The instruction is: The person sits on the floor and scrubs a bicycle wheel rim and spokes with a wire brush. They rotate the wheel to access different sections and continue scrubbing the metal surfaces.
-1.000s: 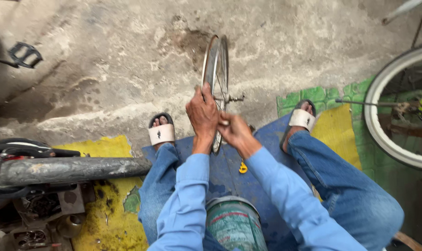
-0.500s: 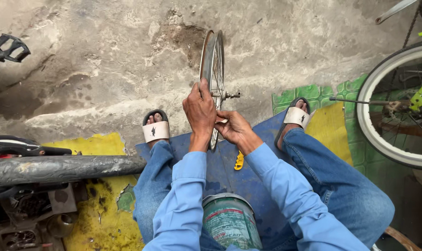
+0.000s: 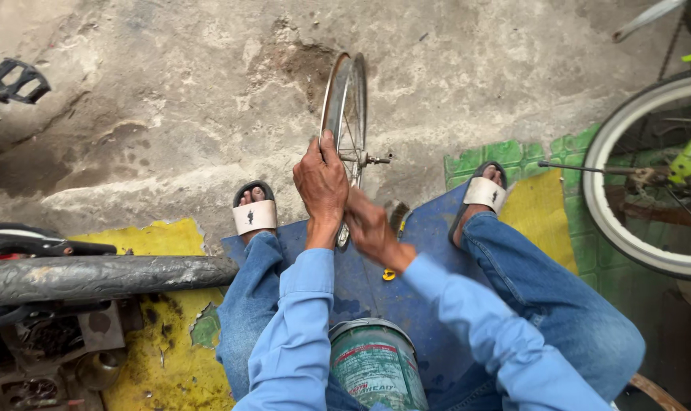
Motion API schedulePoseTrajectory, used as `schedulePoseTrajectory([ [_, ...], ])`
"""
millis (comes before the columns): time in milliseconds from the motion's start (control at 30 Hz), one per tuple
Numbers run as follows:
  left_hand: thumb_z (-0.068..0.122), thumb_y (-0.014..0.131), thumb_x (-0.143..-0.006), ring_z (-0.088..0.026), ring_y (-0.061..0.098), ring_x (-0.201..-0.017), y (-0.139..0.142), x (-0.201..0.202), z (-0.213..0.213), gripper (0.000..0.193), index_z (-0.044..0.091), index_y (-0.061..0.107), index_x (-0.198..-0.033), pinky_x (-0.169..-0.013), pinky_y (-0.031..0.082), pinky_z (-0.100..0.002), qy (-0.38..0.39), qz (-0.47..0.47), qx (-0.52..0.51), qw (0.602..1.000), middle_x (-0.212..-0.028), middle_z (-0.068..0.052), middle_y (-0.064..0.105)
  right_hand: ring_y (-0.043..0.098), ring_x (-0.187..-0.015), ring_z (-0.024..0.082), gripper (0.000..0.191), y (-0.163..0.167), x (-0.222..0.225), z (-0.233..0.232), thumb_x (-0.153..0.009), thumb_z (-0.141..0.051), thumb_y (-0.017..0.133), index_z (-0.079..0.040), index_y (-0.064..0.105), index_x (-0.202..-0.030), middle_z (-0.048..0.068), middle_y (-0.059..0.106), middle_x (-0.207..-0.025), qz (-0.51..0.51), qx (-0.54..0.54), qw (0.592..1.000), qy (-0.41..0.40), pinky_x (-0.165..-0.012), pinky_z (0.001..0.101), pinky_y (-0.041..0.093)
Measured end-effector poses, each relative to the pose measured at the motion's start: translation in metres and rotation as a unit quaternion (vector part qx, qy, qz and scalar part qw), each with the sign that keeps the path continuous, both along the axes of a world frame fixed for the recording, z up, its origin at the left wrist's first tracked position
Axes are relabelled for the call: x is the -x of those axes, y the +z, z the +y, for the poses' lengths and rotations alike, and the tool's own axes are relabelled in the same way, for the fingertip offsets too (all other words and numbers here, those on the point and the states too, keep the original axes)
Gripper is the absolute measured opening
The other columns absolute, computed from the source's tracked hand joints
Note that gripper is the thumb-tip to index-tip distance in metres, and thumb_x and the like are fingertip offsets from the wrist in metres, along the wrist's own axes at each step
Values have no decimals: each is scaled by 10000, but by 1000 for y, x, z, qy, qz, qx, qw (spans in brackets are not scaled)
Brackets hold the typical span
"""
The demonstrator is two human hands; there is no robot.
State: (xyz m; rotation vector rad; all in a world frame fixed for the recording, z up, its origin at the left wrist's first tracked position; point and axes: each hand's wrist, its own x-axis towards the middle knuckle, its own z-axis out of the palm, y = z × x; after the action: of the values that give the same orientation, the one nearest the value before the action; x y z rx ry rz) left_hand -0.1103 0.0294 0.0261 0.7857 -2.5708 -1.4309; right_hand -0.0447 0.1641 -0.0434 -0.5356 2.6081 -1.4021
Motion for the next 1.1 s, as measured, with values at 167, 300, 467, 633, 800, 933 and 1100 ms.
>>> schedulePoseTrajectory([
  [167, 354, 461, -1066, -465, 643, -703, -8, 0, -8, 455, 11, 678, -859, -668, 451, -558, 2, 35, 27, 999, -687, -241, 647, 517, -1391, 425, 440, -5, -14, -13, -957, 119, 604, 10, 615, -1383, 284, 621, -1417, 17, 67, 998, -2, -1176, 547, 273],
  [300, 365, 459, -1068, -453, 648, -685, -9, 0, -11, 475, 7, 672, -838, -665, 449, -554, 22, 22, 19, 999, -680, -231, 653, 572, -1426, 316, 430, -1, -5, -10, -928, 78, 593, -71, 634, -1329, 180, 656, -1382, 38, 127, 991, 30, -1251, 495, 370],
  [467, 382, 434, -1063, -422, 651, -606, -8, -1, -5, 490, 23, 683, -842, -604, 448, -541, 12, -45, -45, 998, -631, -215, 640, 571, -1386, 340, 405, -8, 14, 2, -930, 50, 644, -34, 684, -1324, 181, 684, -1374, 41, 13, 998, 42, -1196, 559, 295],
  [633, 389, 475, -1060, -416, 636, -619, -1, -2, 3, 472, 8, 701, -897, -617, 434, -538, -9, 6, -5, 1000, -632, -223, 628, 667, -1152, 345, 329, -12, 25, 7, -872, -16, 712, 1, 676, -1198, 173, 709, -1172, 124, 3, 990, 61, -1026, 490, 502],
  [800, 459, 504, -1030, -398, 715, -734, 6, 1, -1, 497, 6, 700, -1088, -683, 502, -509, -12, -40, -62, 997, -741, -235, 700, 733, -1014, 351, 249, -7, 37, 8, -900, 18, 658, -15, 680, -1146, 177, 726, -1088, 199, 57, 976, 63, -866, 393, 605],
  [933, 514, 524, -1030, -380, 739, -1027, 7, -3, 4, 557, 17, 721, -1185, -874, 554, -454, -38, 12, -79, 996, -1044, -234, 769, 730, -759, 289, 122, -4, 57, 18, -948, 11, 651, -22, 703, -1053, 179, 705, -872, 114, 44, 992, -32, -662, 374, 565],
  [1100, 526, 581, -981, -406, 718, -1077, 8, -9, 10, 603, -23, 675, -1213, -908, 547, -456, -94, 15, -68, 993, -1134, -270, 734, 647, -575, 203, 128, -4, 76, 15, -978, -42, 665, -7, 714, -1091, 161, 657, -709, 71, 66, 993, -74, -529, 370, 501],
])
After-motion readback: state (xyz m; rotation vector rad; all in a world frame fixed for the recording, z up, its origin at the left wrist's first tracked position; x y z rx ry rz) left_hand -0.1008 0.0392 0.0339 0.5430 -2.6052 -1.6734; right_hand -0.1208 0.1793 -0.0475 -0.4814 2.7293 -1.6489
